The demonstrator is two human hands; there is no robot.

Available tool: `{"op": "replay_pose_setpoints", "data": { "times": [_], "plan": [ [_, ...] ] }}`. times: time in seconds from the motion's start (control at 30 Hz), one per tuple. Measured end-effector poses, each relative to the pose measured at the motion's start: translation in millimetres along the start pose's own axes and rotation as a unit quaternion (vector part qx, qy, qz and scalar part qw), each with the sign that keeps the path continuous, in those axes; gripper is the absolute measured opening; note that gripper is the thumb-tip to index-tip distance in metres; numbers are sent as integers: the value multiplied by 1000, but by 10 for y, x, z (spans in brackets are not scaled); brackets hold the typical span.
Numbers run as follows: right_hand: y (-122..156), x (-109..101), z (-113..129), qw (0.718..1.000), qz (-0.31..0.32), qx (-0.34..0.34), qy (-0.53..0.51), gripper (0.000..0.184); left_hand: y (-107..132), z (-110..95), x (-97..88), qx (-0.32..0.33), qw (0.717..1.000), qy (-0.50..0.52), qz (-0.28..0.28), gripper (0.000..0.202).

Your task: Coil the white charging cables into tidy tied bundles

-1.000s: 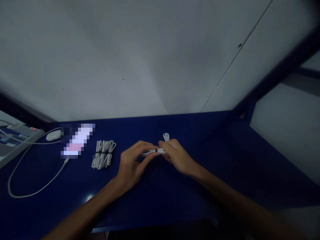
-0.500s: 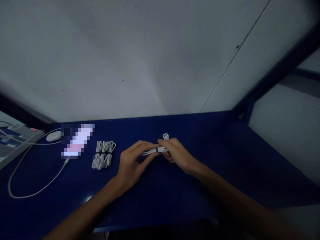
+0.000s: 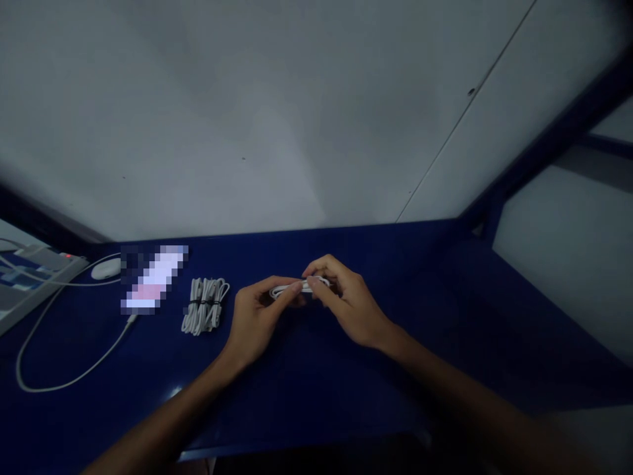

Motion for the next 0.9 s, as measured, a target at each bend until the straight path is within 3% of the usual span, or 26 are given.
{"op": "replay_pose_setpoints", "data": {
  "times": [0.17, 0.4, 0.9],
  "plan": [
    [-43, 5, -49, 998, -1, 29, -58, 22, 22, 6, 11, 17, 1000, 13, 4, 26],
    [-47, -13, -34, 995, 16, 44, -94, 24, 50, -66, -6, 89, 989, -119, 20, 22],
    [-66, 15, -89, 983, 34, 68, -165, 31, 85, -82, 27, 189, 958, -216, 11, 22]
  ]
}}
Point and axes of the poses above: each hand's wrist, its own y-axis away from the middle knuckle, its own x-axis out of the palm, z = x × y, the point moved 1 cm from there along -y, towards the middle knuckle, and after that the axes turned 13 degrees about x, right-handed, at the moved point
